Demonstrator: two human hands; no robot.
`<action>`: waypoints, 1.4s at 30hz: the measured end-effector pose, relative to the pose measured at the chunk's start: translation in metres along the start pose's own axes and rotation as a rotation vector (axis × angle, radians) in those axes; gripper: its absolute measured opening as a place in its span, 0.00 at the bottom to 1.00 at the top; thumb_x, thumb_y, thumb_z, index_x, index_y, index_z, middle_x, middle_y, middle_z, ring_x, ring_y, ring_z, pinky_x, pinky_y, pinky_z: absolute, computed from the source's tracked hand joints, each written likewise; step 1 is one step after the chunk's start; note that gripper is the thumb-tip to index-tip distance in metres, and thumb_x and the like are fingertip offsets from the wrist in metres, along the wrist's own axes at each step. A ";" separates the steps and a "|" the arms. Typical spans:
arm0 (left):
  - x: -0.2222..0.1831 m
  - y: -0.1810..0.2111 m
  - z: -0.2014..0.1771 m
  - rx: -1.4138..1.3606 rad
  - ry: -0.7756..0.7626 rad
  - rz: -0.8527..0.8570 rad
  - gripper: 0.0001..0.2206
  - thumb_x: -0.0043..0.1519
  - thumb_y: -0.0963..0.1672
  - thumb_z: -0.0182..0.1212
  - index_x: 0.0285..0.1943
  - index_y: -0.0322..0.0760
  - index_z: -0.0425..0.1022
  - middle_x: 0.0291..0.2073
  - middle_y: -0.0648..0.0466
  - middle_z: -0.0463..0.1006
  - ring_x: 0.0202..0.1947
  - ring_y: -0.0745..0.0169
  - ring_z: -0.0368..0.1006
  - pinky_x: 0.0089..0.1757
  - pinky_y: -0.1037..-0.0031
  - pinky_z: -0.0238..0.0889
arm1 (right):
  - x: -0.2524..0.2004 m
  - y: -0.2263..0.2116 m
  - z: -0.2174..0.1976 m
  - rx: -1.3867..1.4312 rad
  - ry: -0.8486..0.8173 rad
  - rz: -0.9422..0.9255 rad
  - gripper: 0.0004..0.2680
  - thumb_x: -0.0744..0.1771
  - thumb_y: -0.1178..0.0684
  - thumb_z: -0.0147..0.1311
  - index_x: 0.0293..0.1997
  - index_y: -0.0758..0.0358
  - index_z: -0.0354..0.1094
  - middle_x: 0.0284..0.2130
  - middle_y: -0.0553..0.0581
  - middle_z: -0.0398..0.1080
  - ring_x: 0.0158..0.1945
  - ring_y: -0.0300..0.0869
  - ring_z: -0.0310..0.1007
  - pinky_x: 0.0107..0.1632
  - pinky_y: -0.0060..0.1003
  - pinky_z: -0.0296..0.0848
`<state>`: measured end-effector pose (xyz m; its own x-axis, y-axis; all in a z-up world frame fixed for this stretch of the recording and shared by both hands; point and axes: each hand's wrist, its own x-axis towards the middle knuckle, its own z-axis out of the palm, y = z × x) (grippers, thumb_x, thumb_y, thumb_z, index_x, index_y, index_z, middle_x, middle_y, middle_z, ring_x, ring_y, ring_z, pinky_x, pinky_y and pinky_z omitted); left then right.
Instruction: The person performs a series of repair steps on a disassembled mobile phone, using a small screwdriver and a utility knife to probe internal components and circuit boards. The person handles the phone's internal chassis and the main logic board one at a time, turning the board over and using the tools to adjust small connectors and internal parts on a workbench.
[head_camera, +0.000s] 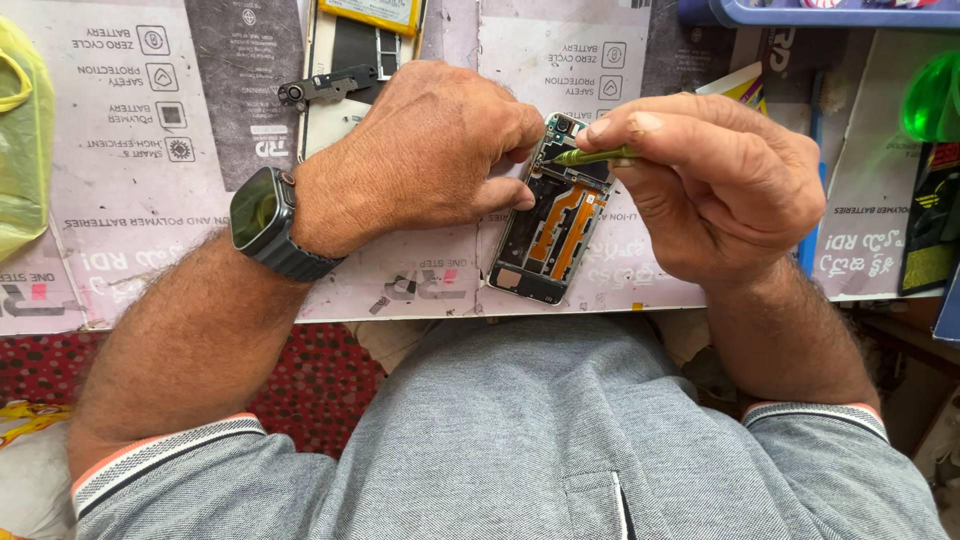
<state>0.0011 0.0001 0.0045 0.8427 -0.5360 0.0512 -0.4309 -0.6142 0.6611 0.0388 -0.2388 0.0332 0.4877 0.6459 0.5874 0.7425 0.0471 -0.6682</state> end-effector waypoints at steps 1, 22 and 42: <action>0.000 0.000 0.000 -0.001 -0.003 -0.002 0.13 0.52 0.50 0.75 0.32 0.39 0.79 0.25 0.51 0.80 0.29 0.47 0.78 0.32 0.57 0.66 | -0.001 0.000 0.000 -0.011 0.005 -0.002 0.09 0.69 0.66 0.56 0.53 0.72 0.62 0.40 0.73 0.75 0.44 0.53 0.82 0.43 0.42 0.85; -0.007 -0.011 -0.014 0.217 0.150 0.145 0.09 0.61 0.46 0.69 0.34 0.37 0.79 0.28 0.47 0.79 0.32 0.43 0.77 0.35 0.56 0.69 | -0.031 0.012 -0.001 0.096 0.325 0.075 0.12 0.72 0.68 0.56 0.61 0.68 0.62 0.43 0.73 0.73 0.40 0.52 0.81 0.43 0.41 0.85; -0.075 0.016 -0.075 0.170 0.264 -0.284 0.06 0.61 0.45 0.68 0.38 0.38 0.81 0.28 0.48 0.81 0.30 0.46 0.78 0.35 0.59 0.68 | -0.050 0.002 -0.009 0.106 0.492 0.008 0.13 0.72 0.65 0.61 0.62 0.69 0.62 0.45 0.70 0.71 0.42 0.51 0.81 0.44 0.43 0.86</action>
<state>-0.0447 0.0737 0.0679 0.9799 -0.1784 0.0889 -0.1978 -0.8150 0.5447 0.0200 -0.2780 0.0072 0.6712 0.2115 0.7104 0.6993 0.1372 -0.7015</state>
